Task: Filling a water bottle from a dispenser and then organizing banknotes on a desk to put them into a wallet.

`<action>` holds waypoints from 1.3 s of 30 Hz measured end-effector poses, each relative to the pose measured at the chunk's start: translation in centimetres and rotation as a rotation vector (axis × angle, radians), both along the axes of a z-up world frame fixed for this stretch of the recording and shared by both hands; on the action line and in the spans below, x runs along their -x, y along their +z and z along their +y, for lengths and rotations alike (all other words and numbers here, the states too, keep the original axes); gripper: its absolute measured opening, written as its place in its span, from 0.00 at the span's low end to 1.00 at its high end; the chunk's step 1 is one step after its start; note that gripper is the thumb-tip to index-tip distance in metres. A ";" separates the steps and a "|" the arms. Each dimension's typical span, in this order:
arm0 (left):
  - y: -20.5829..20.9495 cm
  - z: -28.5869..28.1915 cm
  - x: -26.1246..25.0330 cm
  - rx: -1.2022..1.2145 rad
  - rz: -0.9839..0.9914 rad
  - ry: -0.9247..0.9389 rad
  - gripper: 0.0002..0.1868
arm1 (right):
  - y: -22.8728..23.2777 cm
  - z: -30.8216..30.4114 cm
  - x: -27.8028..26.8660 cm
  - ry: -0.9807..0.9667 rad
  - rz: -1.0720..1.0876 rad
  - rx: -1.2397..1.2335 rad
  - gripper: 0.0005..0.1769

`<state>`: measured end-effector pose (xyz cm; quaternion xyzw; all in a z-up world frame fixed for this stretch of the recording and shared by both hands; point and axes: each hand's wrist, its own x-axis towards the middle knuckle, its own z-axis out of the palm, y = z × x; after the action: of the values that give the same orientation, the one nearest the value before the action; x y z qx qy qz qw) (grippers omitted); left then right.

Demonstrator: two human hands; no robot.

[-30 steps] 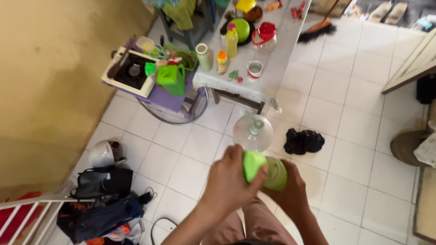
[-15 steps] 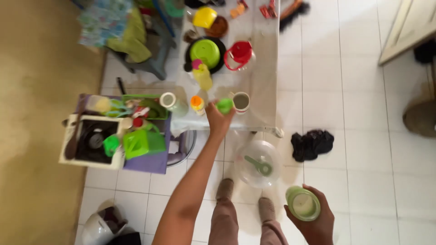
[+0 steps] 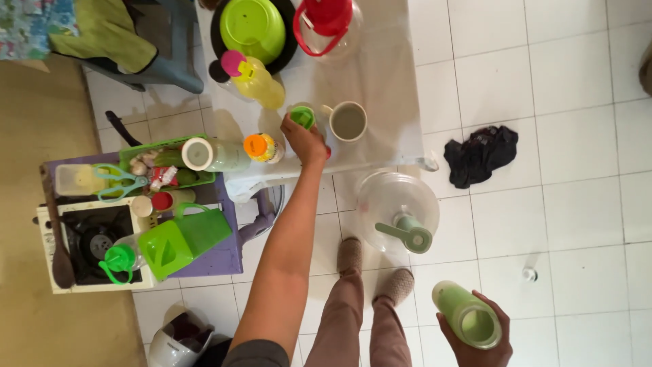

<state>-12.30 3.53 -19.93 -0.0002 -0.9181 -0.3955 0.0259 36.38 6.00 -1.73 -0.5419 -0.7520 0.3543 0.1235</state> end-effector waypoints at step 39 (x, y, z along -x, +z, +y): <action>1.8 -5.2 -35.5 -0.346 -0.512 -0.322 0.49 | -19.5 1.1 -2.5 -0.017 0.117 0.181 0.42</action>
<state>23.24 -1.65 -18.17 -0.0412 -0.8023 -0.5317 -0.2683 38.90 7.14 -21.24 -0.5357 -0.7038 0.4507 0.1205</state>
